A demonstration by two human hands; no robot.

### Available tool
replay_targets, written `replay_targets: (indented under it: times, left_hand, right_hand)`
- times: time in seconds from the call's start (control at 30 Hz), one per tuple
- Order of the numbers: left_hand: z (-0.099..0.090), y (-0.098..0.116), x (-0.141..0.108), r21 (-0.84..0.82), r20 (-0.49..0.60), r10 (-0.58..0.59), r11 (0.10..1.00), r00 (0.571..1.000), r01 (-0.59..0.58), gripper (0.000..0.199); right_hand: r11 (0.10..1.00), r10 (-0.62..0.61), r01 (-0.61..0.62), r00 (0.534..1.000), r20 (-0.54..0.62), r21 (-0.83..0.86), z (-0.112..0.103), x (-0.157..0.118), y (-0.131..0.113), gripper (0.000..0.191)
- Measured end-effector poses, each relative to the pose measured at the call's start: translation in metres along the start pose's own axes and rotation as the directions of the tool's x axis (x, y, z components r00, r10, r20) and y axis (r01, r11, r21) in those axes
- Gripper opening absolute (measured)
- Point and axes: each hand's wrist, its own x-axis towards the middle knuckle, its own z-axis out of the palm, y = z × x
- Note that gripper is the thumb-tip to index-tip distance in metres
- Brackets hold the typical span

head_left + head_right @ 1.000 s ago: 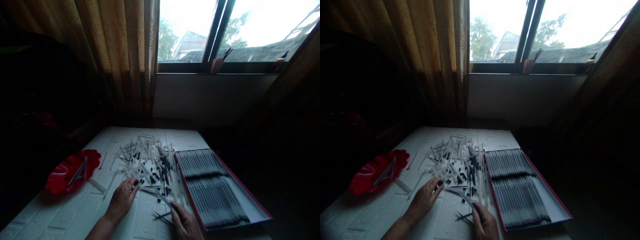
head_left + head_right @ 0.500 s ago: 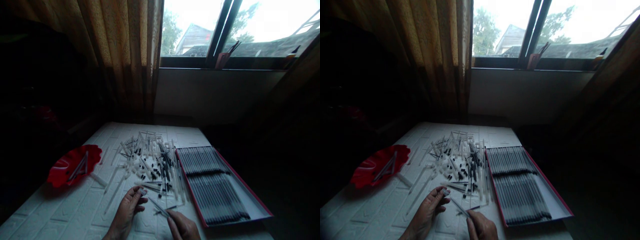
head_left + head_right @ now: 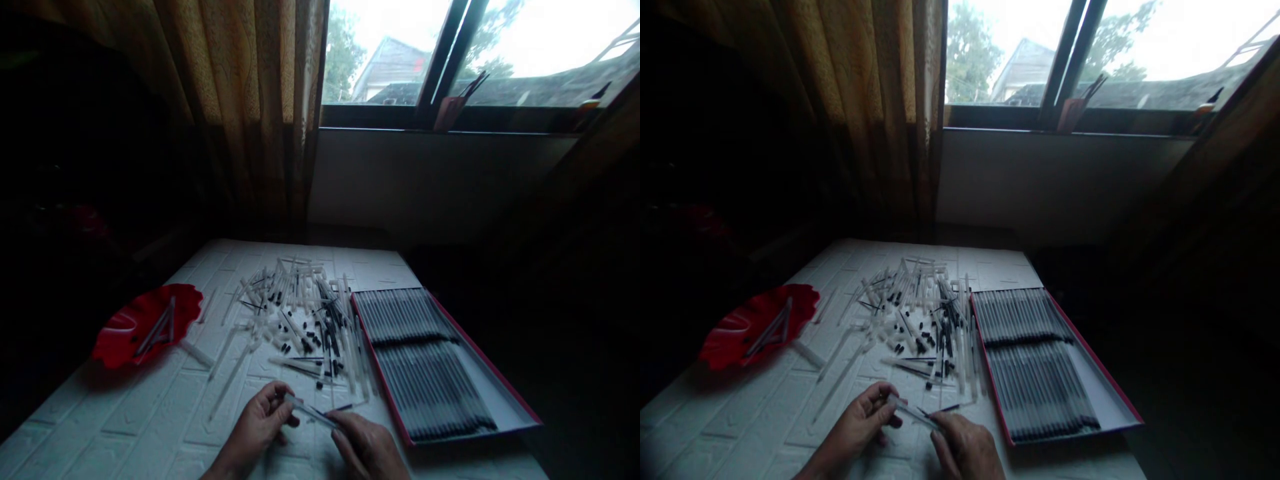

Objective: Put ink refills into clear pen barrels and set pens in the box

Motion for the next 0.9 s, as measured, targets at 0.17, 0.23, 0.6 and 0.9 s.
replay_targets:
  times: [0.17,0.23,0.6,0.9]
  left_hand:
    - [-0.015,0.011,-0.014,0.486,0.263,0.01,0.863,0.965,-0.142,0.013]
    - [-0.019,0.017,-0.017,0.56,0.341,0.032,0.796,0.94,-0.23,0.019]
    - [-0.021,0.007,-0.007,0.435,0.313,-0.133,0.9,0.94,-0.017,0.023]
    - [-0.023,0.005,-0.003,0.353,0.308,-0.161,0.935,0.938,0.045,0.018]
  right_hand:
    - [0.974,-0.048,0.092,0.976,0.211,-0.207,-0.012,-0.002,0.001,0.023]
    - [0.963,-0.07,0.125,0.971,0.227,-0.237,-0.013,-0.001,-0.002,0.024]
    - [0.942,-0.088,0.172,0.956,0.281,-0.289,-0.014,0.01,-0.014,0.024]
    - [0.951,-0.033,0.111,0.964,0.263,-0.288,-0.006,0.013,-0.019,0.023]
